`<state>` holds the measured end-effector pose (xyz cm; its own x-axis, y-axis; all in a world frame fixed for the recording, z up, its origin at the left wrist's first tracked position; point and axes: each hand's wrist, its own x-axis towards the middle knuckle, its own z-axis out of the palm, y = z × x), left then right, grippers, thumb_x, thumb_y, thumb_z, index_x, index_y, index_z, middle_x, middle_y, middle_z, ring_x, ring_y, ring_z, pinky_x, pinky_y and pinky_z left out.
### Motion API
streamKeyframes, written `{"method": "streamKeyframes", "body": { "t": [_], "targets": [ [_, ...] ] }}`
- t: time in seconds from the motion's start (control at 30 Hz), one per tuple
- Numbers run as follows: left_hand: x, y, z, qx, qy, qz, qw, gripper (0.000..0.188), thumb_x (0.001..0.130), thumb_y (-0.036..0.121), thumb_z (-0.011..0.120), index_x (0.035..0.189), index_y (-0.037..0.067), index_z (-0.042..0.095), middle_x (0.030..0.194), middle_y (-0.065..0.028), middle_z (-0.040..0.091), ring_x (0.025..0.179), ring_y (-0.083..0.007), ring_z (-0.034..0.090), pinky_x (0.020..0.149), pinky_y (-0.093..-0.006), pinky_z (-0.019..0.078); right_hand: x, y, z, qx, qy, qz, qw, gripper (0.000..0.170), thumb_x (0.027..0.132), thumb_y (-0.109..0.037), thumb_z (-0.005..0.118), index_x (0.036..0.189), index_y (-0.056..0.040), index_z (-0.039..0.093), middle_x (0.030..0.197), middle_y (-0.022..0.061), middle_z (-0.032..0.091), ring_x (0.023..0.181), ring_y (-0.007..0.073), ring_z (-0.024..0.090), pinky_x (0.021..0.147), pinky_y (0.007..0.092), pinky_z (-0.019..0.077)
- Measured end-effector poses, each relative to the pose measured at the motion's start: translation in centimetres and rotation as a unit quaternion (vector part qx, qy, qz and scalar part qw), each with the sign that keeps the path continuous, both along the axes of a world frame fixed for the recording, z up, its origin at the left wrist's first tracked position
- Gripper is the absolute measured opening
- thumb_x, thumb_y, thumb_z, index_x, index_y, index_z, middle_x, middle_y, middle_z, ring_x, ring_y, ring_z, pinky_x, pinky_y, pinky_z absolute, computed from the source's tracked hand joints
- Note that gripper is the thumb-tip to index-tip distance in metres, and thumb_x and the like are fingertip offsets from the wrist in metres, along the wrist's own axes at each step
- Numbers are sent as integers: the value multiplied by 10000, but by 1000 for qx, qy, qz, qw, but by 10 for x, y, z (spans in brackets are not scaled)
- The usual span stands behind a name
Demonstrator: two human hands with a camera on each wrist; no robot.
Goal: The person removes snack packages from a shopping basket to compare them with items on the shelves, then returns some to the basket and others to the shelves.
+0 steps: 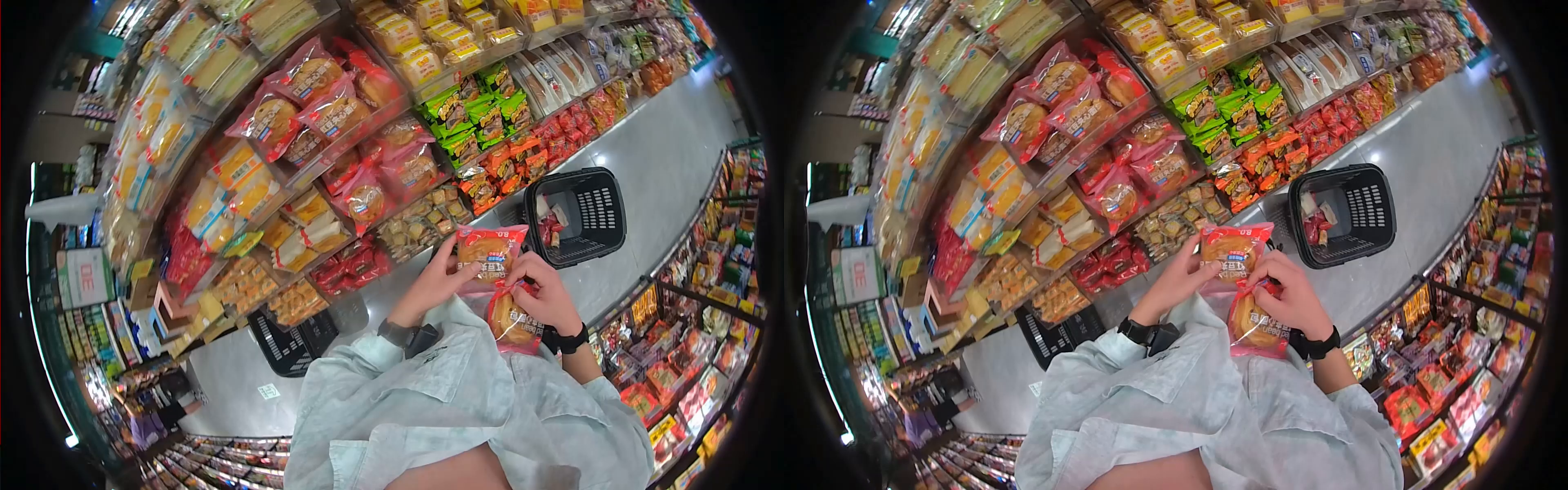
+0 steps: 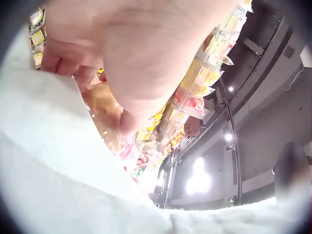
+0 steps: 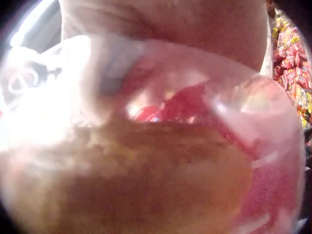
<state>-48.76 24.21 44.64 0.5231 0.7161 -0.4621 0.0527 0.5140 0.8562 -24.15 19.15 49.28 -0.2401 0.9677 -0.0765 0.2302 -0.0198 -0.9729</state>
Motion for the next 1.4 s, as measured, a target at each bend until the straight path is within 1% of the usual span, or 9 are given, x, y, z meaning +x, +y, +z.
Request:
{"method": "streamKeyframes", "body": {
  "t": [0.33, 0.5, 0.6, 0.8, 0.9, 1.13, 1.23, 1.3, 1.4],
  "targets": [
    [-18, -65, -34, 122, 176, 265, 940, 776, 963, 151, 730, 1562, 8, 256, 1372, -158, 579, 1187, -229, 628, 942, -340, 550, 22, -65, -56, -96, 129, -1, 987, 127, 897, 0, 610, 1017, -21, 646, 1079, 66, 686, 989, 148, 645, 868, 280, 504],
    [-80, 4, -10, 44, 177, 411, 893, 687, 975, 162, 721, 1489, -28, 308, 1363, -187, 572, 1206, -215, 602, 974, -319, 522, 24, -76, -62, -153, 140, -55, 977, 115, 936, -23, 593, 1044, -19, 633, 964, 21, 689, 839, 58, 604, 759, 240, 504],
    [-121, 59, -35, 88, 134, 438, 884, 731, 969, 191, 735, 1505, -30, 290, 1382, -187, 549, 1209, -224, 586, 997, -338, 498, 22, -75, -61, -175, 123, -86, 973, 95, 952, 13, 570, 1032, -12, 616, 1051, 71, 702, 994, 130, 653, 903, 288, 522],
    [-156, 141, -64, 135, 188, 502, 834, 767, 975, 260, 738, 1508, -85, 307, 1403, -180, 544, 1242, -241, 556, 1074, -344, 424, -14, -52, -35, -174, 64, -152, 971, 99, 958, 8, 574, 1045, -10, 617, 1057, 59, 695, 978, 107, 640, 874, 270, 515],
    [-168, 154, -82, 165, 122, 474, 856, 779, 972, 268, 743, 1517, -74, 303, 1402, -172, 550, 1246, -233, 553, 1065, -339, 425, -35, -43, -35, -176, 44, -176, 968, 99, 962, 7, 573, 1050, -10, 617, 1042, 49, 692, 963, 95, 632, 864, 257, 507],
    [-177, 163, -86, 260, 330, 412, 809, 569, 927, 300, 781, 1321, -60, 585, 1001, -105, 685, 957, -224, 640, 915, -363, 488, -79, -16, -22, -182, 13, -180, 967, 91, 983, -9, 571, 1065, -17, 610, 962, 16, 668, 859, 69, 611, 764, 231, 491],
    [-188, 157, -81, 178, 358, 310, 863, 751, 910, 372, 762, 1427, -81, 462, 1340, -308, 579, 1217, -428, 570, 1059, -457, 420, -84, 3, -21, -183, 30, -193, 963, 65, 1014, -45, 567, 1069, -31, 600, 853, -11, 631, 695, 33, 558, 611, 205, 441],
    [-187, 146, -80, 285, 375, 325, 820, 718, 914, 309, 768, 1435, -76, 457, 1305, -279, 561, 1210, -378, 568, 1035, -429, 446, -87, 18, -19, -199, 37, -206, 957, 58, 1036, -77, 564, 1071, -40, 593, 774, -34, 595, 585, 10, 497, 511, 193, 379],
    [-179, 122, -64, 361, 388, 333, 780, 726, 914, 275, 752, 1470, -53, 421, 1305, -322, 517, 1244, -414, 516, 1074, -451, 402, -91, 44, -16, -206, 48, -214, 954, 75, 1041, -80, 579, 1094, -29, 592, 855, -20, 635, 732, 22, 559, 648, 189, 445]
  ]
}}
